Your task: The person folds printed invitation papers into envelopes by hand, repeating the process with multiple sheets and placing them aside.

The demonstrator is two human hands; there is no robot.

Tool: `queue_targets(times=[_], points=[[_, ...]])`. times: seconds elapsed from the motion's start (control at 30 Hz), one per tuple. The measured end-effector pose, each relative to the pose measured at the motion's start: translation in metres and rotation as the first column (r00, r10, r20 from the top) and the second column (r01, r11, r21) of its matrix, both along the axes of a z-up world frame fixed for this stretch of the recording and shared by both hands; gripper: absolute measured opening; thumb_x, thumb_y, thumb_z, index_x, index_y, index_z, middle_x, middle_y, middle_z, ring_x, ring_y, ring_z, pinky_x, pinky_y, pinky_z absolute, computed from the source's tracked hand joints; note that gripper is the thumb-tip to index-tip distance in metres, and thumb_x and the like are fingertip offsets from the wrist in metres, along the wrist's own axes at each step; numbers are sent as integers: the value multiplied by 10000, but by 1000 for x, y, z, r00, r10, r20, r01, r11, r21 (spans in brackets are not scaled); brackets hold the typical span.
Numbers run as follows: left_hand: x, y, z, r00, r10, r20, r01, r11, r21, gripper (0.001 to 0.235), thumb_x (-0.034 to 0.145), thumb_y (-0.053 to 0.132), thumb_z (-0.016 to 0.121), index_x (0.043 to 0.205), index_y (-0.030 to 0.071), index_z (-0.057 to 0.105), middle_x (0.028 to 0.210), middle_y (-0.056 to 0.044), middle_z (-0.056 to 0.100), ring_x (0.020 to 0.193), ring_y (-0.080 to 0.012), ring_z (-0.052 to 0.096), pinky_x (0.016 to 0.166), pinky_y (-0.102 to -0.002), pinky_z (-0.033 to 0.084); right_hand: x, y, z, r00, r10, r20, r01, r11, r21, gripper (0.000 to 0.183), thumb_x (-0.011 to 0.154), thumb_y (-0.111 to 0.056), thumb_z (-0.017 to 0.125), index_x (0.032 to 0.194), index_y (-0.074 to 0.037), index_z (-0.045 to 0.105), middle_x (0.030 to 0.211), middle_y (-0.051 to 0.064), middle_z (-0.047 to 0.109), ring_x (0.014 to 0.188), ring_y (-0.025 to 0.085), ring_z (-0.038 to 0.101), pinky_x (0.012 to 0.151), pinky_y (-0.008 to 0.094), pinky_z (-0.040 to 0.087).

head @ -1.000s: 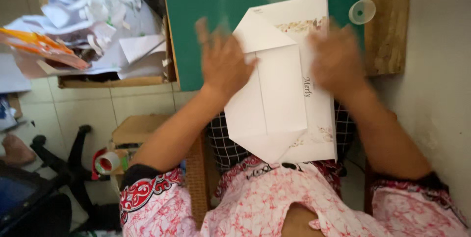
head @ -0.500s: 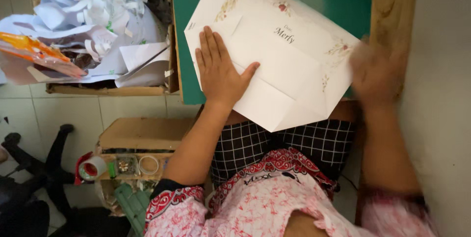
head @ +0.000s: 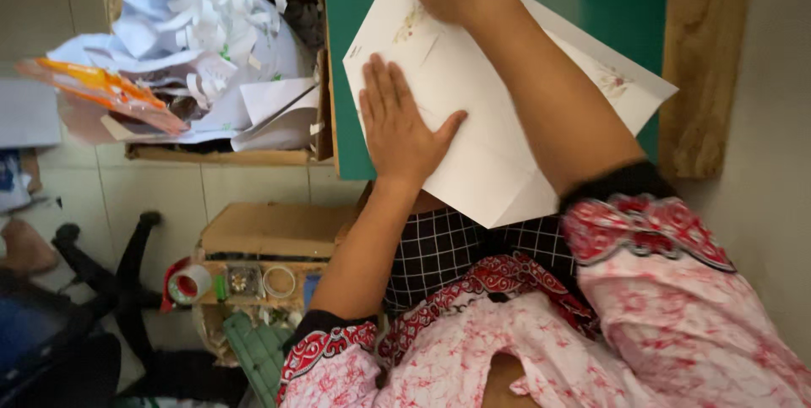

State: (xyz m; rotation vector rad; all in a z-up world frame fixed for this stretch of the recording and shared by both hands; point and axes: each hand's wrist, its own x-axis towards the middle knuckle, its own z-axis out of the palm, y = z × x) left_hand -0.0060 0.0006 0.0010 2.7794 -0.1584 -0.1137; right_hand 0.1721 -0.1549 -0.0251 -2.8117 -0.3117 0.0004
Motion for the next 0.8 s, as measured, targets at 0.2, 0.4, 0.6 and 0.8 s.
queue_targets(times=[0.2, 0.4, 0.6, 0.8], points=[[-2, -1, -10, 1000, 10, 23, -10, 1000, 12, 1260, 842, 767, 665, 1587, -108, 149, 1689, -274, 54, 1587, -398, 9, 1298, -539, 63, -183, -157, -3, 957, 27, 287, 11, 991, -131, 287, 1003, -139, 610, 1249, -133, 758, 1557, 84, 583, 1407, 400, 464, 1175, 676, 300], [3, 0, -10, 1000, 14, -2, -14, 998, 62, 1277, 853, 780, 653, 1587, -110, 105, 1688, -277, 25, 1583, -394, -11, 1286, -553, 56, -265, -247, -4, 905, -350, 242, 366, 930, -23, 176, 1038, -101, 602, 1151, -45, 725, 1339, 127, 670, 1265, 424, 517, 1114, 537, 410], [-3, -3, 3, 979, 203, 29, -204, 977, 60, 1249, 862, 763, 636, 1575, -138, 145, 1689, -290, 69, 1582, -400, 31, 1285, -544, 77, -294, -152, 19, 899, -189, 395, 164, 982, 98, 389, 931, -147, 677, 1260, 55, 631, 1403, 329, 583, 1342, 497, 506, 1135, 578, 408], [-20, 27, 27, 989, -10, -144, 31, 989, 142, 1198, 843, 766, 672, 1532, -126, 265, 1633, -334, 183, 1542, -440, 147, 1231, -572, 107, -302, -128, 5, 956, 115, 272, -118, 993, -7, 332, 881, 1, 664, 1212, 30, 682, 1420, 218, 672, 1391, 371, 608, 1207, 499, 477]])
